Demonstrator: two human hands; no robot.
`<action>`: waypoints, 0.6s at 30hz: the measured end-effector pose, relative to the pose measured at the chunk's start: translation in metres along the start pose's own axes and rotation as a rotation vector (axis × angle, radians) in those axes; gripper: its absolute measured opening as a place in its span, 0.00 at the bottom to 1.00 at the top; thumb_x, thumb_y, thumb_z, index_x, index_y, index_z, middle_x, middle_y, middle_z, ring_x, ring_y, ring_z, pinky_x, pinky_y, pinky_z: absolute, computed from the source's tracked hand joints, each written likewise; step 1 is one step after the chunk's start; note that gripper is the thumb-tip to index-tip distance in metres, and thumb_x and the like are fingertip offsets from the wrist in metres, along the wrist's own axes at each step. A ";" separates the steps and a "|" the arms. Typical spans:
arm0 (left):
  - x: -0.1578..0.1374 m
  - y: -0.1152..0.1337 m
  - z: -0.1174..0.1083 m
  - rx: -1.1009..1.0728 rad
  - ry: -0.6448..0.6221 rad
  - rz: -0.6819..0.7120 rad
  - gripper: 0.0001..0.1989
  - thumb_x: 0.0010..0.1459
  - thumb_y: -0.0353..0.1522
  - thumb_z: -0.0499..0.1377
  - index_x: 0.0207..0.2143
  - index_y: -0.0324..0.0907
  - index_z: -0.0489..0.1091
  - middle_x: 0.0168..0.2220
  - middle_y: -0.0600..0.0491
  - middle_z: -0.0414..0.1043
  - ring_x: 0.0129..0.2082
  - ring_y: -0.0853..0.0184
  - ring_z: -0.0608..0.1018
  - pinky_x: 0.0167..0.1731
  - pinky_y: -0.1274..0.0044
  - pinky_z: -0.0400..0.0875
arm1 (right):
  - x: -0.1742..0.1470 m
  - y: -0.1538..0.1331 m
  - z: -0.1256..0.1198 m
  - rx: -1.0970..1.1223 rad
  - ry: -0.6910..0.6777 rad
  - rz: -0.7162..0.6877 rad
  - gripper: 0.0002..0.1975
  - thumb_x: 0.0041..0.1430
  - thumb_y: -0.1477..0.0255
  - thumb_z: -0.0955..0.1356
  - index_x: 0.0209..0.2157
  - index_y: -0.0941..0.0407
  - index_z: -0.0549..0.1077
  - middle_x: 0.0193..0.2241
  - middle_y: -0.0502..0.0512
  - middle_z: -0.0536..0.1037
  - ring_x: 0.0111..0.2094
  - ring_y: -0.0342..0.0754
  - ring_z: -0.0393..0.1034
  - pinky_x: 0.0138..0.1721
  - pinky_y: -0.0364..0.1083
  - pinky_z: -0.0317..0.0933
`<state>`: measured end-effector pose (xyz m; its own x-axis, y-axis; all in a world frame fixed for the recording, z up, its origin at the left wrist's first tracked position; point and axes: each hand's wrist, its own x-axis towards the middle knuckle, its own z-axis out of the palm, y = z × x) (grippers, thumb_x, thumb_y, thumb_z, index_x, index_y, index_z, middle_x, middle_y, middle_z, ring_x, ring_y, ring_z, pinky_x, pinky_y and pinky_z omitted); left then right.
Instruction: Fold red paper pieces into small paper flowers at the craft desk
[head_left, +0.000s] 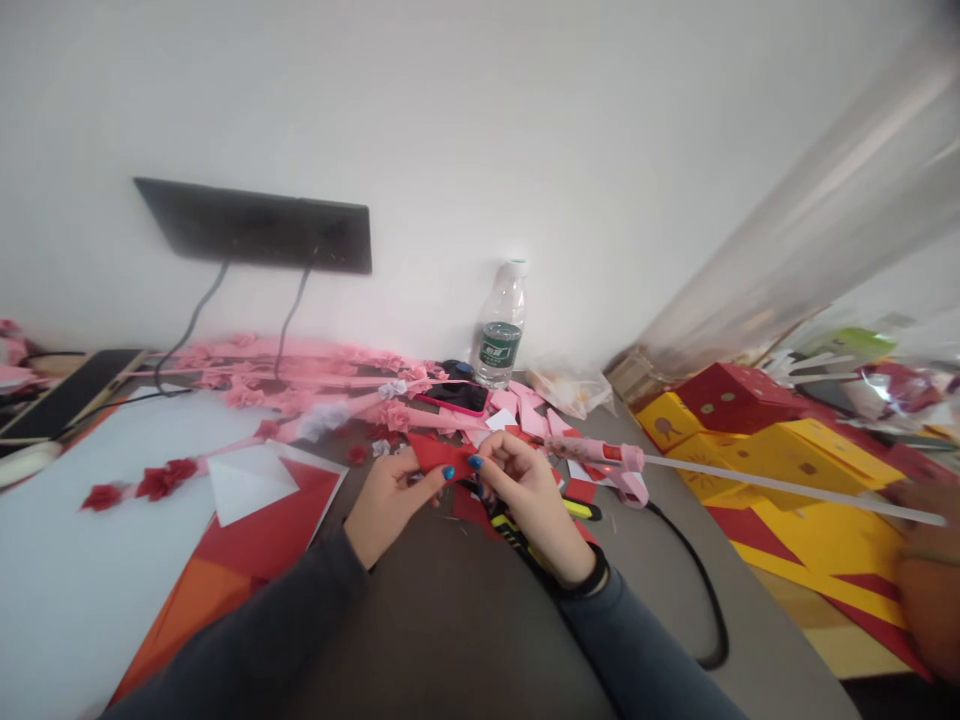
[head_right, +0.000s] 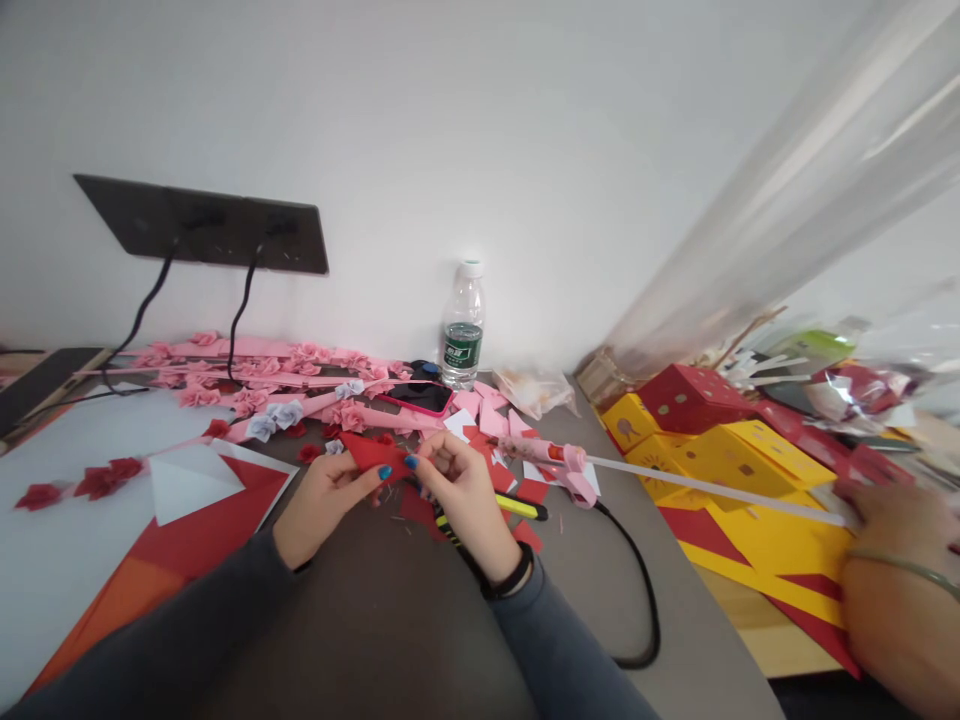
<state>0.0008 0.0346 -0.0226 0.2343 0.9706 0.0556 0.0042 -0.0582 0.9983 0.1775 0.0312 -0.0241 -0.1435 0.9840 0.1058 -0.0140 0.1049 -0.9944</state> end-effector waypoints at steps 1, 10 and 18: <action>-0.001 -0.001 0.002 -0.029 -0.037 -0.031 0.12 0.51 0.38 0.65 0.26 0.37 0.78 0.26 0.51 0.78 0.23 0.69 0.74 0.26 0.78 0.72 | 0.000 0.001 -0.001 0.012 0.020 0.002 0.16 0.56 0.58 0.71 0.29 0.55 0.68 0.19 0.44 0.67 0.18 0.39 0.60 0.21 0.40 0.55; -0.002 -0.006 0.004 -0.079 -0.042 -0.163 0.14 0.51 0.37 0.65 0.36 0.36 0.80 0.30 0.47 0.83 0.30 0.59 0.82 0.31 0.73 0.78 | 0.002 0.004 0.001 0.090 0.176 -0.093 0.18 0.52 0.60 0.74 0.30 0.54 0.63 0.21 0.43 0.66 0.20 0.39 0.61 0.21 0.39 0.57; -0.006 -0.008 0.004 0.044 0.010 -0.077 0.11 0.51 0.35 0.64 0.35 0.38 0.81 0.30 0.49 0.83 0.29 0.60 0.82 0.32 0.73 0.78 | 0.001 0.005 0.002 0.030 0.082 -0.027 0.16 0.52 0.58 0.73 0.30 0.54 0.68 0.22 0.46 0.70 0.21 0.42 0.65 0.24 0.42 0.63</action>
<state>0.0034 0.0285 -0.0306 0.2223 0.9747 -0.0213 0.0651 0.0069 0.9979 0.1750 0.0323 -0.0287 -0.0607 0.9895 0.1314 -0.0467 0.1287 -0.9906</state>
